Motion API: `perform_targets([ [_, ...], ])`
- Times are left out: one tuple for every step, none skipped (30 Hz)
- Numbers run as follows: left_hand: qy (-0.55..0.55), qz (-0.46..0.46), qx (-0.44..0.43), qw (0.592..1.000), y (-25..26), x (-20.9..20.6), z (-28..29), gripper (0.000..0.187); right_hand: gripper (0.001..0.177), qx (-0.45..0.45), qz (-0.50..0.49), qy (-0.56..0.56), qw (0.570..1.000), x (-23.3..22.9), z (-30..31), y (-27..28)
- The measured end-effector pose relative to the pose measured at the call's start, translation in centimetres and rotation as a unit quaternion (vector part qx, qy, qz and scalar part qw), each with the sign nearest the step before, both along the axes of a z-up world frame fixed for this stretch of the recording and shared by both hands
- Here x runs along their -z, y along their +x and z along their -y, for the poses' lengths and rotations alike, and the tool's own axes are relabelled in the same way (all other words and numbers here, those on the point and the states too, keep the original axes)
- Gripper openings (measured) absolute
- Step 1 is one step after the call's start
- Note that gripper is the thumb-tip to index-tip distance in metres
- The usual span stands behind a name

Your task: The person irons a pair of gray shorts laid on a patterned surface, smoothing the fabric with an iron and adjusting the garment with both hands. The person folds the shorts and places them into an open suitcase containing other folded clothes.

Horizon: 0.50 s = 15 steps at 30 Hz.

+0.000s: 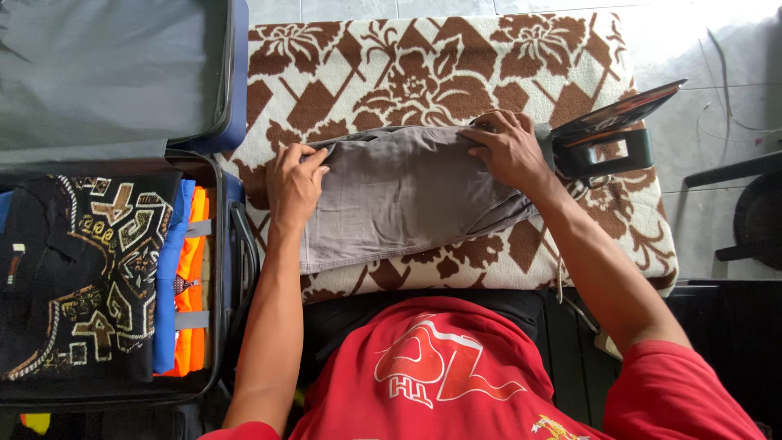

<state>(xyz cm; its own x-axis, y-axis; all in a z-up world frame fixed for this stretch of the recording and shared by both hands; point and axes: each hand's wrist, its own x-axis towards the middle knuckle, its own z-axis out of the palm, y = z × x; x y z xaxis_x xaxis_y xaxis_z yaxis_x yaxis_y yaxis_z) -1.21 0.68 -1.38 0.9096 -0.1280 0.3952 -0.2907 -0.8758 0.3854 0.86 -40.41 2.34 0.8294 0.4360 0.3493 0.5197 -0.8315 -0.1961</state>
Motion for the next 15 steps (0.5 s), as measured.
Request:
perform_targets([
  [0.014, 0.021, 0.003, 1.0, -0.1, 0.3, -0.1, 0.028, 0.037, -0.006, 0.01, 0.002, 1.0, 0.2, -0.1, 0.0],
  [0.029, 0.042, 0.006, 0.999, -0.3, 0.6, -0.2, 0.024, 0.033, -0.006, 0.019, 0.008, 1.0, 0.3, -0.1, 0.0],
  [0.024, 0.037, -0.003, 0.999, -0.2, 0.9, -0.2, 0.023, 0.028, -0.006, 0.028, 0.014, 0.999, 0.5, -0.1, -0.1],
  [0.019, 0.034, -0.012, 0.999, 0.1, 0.9, 0.0, 0.023, 0.024, -0.005, 0.039, 0.02, 0.999, 0.5, -0.1, 0.0],
  [0.014, 0.031, -0.021, 0.999, 0.3, 0.9, 0.0, 0.023, 0.023, -0.009, 0.049, 0.031, 0.998, 0.5, 0.0, 0.1],
  [0.007, 0.038, -0.025, 0.999, 0.1, 0.8, 0.0, 0.021, 0.021, -0.014, 0.057, 0.041, 0.997, 0.6, 0.1, -0.1],
  [0.0, 0.045, -0.03, 0.999, -0.3, 0.6, -0.1, 0.02, 0.02, -0.018, 0.066, 0.052, 0.996, 0.7, 0.3, -0.3],
  [-0.007, 0.052, -0.034, 0.998, -0.7, 0.2, -0.1, 0.02, 0.019, -0.021, 0.071, 0.054, 0.996, 0.7, 0.4, -0.5],
  [-0.019, 0.039, -0.036, 0.998, -1.0, -0.3, -0.1, 0.014, 0.017, -0.024, 0.077, 0.055, 0.995, 0.7, 0.7, -0.8],
  [-0.03, 0.025, -0.036, 0.999, -1.5, -0.9, 0.1, 0.01, 0.016, -0.026, 0.082, 0.057, 0.995, 0.6, 0.9, -1.1],
  [-0.042, 0.011, -0.037, 0.998, -2.1, -1.6, 0.2, 0.009, 0.015, -0.028, 0.084, 0.052, 0.995, 0.5, 1.2, -1.4],
  [-0.044, 0.027, -0.018, 0.999, -2.9, -2.2, 0.3, 0.01, 0.014, -0.029, 0.086, 0.048, 0.995, 0.2, 1.4, -1.6],
  [-0.045, 0.043, 0.001, 0.998, -4.0, -2.9, 0.4, 0.01, 0.014, -0.031, 0.089, 0.043, 0.995, -0.2, 1.4, -1.7],
  [-0.046, 0.059, 0.021, 0.997, -4.9, -3.6, 0.5, 0.011, 0.017, -0.036, 0.075, 0.02, 0.996, -0.6, 1.4, -1.9],
  [-0.05, 0.048, 0.032, 0.997, -5.6, -4.3, 0.5, 0.011, 0.021, -0.041, 0.061, -0.004, 0.997, -1.2, 1.5, -2.1],
])
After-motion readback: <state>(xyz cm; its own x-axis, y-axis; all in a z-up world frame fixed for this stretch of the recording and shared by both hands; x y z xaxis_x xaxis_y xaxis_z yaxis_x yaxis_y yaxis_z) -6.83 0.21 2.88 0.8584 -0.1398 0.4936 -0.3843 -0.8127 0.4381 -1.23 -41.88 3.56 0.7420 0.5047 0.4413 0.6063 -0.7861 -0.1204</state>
